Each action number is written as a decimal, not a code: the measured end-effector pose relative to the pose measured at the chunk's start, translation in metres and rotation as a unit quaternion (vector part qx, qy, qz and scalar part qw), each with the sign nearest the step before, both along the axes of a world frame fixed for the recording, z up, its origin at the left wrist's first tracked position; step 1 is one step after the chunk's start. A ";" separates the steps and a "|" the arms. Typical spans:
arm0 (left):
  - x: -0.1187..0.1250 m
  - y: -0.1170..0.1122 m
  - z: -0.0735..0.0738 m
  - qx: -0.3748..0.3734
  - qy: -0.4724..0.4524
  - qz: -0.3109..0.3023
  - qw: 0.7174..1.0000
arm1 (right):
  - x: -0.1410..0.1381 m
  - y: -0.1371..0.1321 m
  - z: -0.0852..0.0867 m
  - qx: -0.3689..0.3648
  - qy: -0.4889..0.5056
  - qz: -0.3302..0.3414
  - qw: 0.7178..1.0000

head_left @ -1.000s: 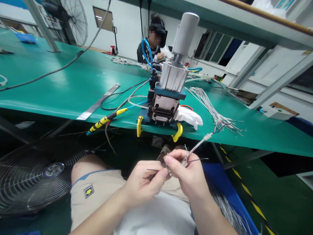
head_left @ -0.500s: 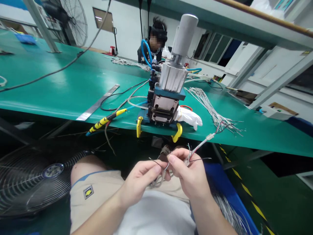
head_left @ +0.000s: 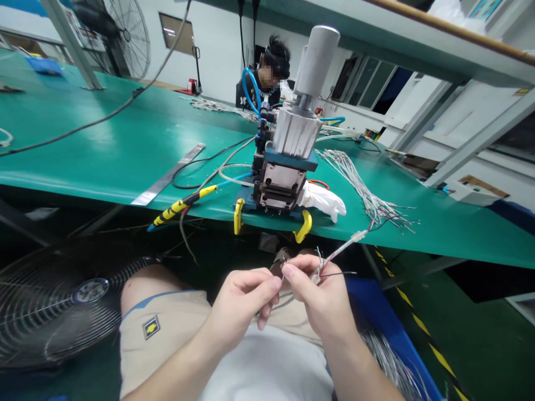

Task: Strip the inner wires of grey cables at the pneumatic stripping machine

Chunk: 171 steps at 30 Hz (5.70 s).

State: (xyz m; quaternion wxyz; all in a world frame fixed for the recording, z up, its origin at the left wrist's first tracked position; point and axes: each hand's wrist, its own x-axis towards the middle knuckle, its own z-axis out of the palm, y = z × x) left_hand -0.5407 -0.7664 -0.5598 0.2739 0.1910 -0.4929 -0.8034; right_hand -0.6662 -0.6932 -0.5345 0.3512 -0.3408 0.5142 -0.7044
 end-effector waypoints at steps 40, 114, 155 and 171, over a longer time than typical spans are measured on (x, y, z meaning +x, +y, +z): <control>0.016 -0.035 0.043 -0.032 0.102 0.235 0.966 | -0.001 -0.005 -0.018 0.004 0.092 0.181 0.979; 0.001 -0.011 -0.015 -0.412 0.077 0.239 0.876 | 0.006 -0.010 -0.001 -0.029 0.031 -0.045 0.998; -0.001 -0.007 -0.003 0.046 0.062 0.078 0.994 | 0.007 -0.019 -0.010 -0.072 -0.120 0.072 0.988; -0.006 -0.006 -0.002 -0.149 0.024 0.172 0.973 | 0.007 -0.012 -0.010 -0.012 -0.008 -0.033 0.999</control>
